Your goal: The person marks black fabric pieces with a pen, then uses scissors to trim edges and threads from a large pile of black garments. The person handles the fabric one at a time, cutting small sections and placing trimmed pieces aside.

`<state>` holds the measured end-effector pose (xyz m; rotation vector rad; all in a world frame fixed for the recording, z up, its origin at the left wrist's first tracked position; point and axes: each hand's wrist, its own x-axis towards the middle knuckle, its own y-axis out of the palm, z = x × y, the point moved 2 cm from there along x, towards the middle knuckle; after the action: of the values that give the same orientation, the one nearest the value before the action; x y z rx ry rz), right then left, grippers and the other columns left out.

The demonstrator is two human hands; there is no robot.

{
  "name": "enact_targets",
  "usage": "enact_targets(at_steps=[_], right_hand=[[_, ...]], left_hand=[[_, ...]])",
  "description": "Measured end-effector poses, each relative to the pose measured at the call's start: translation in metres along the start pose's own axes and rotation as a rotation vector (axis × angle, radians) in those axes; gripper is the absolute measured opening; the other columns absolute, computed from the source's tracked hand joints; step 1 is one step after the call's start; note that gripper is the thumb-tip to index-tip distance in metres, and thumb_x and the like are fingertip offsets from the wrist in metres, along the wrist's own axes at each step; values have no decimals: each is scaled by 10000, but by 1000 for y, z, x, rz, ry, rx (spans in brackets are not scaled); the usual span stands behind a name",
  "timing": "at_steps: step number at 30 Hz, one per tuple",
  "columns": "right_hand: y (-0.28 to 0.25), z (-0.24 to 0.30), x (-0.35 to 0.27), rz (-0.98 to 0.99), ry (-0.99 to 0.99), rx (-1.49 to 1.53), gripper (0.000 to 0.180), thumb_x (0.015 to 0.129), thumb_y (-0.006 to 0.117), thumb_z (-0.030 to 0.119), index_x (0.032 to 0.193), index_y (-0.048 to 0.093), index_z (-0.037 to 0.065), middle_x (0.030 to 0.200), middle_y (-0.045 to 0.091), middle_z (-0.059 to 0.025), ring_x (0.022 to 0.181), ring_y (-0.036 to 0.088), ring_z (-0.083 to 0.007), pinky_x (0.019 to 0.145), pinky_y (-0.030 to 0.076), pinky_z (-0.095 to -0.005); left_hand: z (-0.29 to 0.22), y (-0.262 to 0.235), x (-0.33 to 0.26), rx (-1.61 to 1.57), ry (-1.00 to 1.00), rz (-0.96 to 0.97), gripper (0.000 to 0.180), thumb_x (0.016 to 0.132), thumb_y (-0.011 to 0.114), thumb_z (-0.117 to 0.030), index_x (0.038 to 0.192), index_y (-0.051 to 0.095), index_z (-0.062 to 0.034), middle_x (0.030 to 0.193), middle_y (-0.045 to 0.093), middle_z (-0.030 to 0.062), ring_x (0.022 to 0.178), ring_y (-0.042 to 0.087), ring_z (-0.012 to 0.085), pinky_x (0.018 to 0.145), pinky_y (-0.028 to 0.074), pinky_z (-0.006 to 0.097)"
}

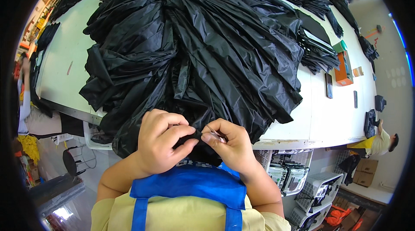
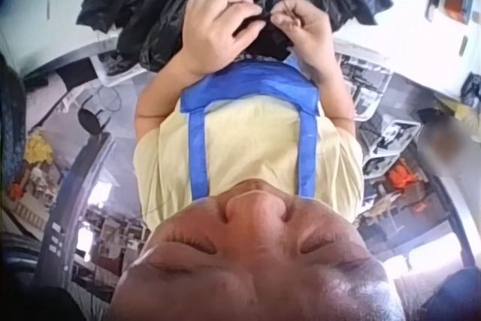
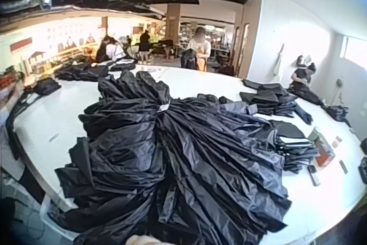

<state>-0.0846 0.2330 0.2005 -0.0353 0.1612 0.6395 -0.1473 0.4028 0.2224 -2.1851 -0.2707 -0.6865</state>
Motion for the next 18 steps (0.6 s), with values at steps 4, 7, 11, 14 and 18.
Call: enact_targets(at_steps=[4,7,11,14,18], right_hand=[[0,-2,0,13,2,9,64,877,639,58,882,609,1,698,478,66,623,351,-12,548,304,-177],[0,-1,1,8,17,10,66,880,637,62,877,606,4,695,467,68,623,344,-13,547,300,-178],[0,-3,2,-15,18,6,62,880,636,60,871,605,7,692,462,71,622,344,-13,549,296,-175],[-1,-7,2,-8,41,70,56,877,636,57,868,608,9,693,461,70,623,344,-14,549,297,-178],[-1,-2,1,45,41,-13,60,878,635,59,877,608,6,698,471,56,643,374,-18,559,322,-184]], left_hand=[[6,3,-3,-271,-98,59,173,697,735,-48,838,636,-72,888,633,29,755,596,220,656,454,317],[7,3,-4,-389,-156,82,124,745,710,-28,827,621,-54,864,659,59,750,626,240,667,481,320],[5,2,-5,-459,-256,118,98,779,696,-30,816,606,-45,881,669,82,737,624,201,650,478,294],[9,0,-6,-550,-344,196,72,821,671,-42,819,599,-32,999,647,99,694,582,133,631,467,245],[17,3,-14,-949,-539,339,89,902,601,-110,853,570,-43,1145,528,61,737,471,67,684,422,222]])
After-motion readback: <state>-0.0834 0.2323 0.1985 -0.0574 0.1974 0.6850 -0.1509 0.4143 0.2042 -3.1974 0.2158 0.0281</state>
